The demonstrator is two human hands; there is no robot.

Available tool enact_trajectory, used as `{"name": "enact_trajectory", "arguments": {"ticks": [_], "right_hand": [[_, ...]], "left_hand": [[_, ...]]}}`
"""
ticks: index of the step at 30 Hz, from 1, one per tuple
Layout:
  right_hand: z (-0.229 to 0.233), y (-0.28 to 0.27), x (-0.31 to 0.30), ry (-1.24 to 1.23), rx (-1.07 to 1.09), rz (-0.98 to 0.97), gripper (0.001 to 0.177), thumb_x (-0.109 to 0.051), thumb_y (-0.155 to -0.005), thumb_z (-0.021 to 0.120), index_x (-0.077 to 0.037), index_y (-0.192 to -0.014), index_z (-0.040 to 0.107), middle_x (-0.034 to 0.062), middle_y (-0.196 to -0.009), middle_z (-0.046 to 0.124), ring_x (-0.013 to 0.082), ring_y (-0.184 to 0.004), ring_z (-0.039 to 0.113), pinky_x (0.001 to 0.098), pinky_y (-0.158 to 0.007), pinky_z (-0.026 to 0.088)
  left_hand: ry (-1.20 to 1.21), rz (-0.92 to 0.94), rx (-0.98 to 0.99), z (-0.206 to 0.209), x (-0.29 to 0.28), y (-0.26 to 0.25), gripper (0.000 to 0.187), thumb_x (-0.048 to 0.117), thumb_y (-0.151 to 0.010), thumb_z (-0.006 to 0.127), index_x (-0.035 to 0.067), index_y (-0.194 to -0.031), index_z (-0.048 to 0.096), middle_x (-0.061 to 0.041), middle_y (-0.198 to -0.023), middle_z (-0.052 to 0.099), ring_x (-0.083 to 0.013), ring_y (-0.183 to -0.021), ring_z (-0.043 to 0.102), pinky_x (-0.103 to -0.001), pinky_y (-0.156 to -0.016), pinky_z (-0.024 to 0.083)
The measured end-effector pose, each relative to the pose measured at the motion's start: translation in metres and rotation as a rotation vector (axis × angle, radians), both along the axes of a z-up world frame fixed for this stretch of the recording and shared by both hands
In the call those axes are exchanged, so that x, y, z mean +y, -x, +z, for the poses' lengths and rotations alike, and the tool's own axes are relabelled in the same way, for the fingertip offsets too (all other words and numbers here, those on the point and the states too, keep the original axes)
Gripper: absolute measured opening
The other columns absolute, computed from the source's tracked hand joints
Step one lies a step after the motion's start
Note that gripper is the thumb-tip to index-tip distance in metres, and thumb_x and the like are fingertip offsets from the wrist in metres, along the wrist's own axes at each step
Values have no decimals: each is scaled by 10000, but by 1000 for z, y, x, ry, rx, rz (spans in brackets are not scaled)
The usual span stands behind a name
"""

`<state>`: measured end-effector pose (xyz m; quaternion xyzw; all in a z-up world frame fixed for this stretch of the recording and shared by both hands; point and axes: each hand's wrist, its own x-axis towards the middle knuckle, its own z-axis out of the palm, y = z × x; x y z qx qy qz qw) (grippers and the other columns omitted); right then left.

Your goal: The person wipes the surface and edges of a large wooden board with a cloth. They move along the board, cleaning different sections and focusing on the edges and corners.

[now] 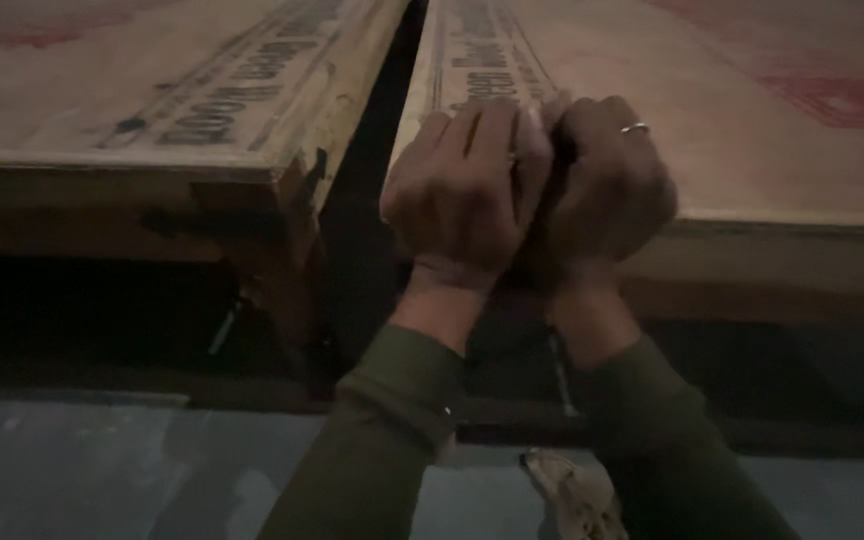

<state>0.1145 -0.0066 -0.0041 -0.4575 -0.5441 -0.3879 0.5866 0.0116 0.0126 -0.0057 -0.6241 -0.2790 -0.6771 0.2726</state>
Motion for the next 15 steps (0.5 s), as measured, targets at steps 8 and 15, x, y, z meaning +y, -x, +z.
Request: {"name": "enact_trajectory", "arguments": {"ticks": [8, 15], "right_hand": [[10, 29, 25, 282, 39, -7, 154, -145, -943, 607, -135, -934, 761, 97, -939, 733, 329, -907, 693, 461, -752, 536], [12, -6, 2, 385, -125, 66, 109, -190, -893, 713, -87, -874, 747, 113, -902, 726, 329, -891, 684, 476, -777, 537]], "left_hand": [[207, 160, -8, 11, 24, 27, 352, 312, -1091, 496, 89, -952, 730, -112, -827, 711, -324, -748, 667, -450, -646, 526], [300, 182, 67, 9, 9, 25, 334, 294, -1041, 537, 93, -836, 707, -98, -812, 685, -306, -821, 662, -468, -713, 535]]}}
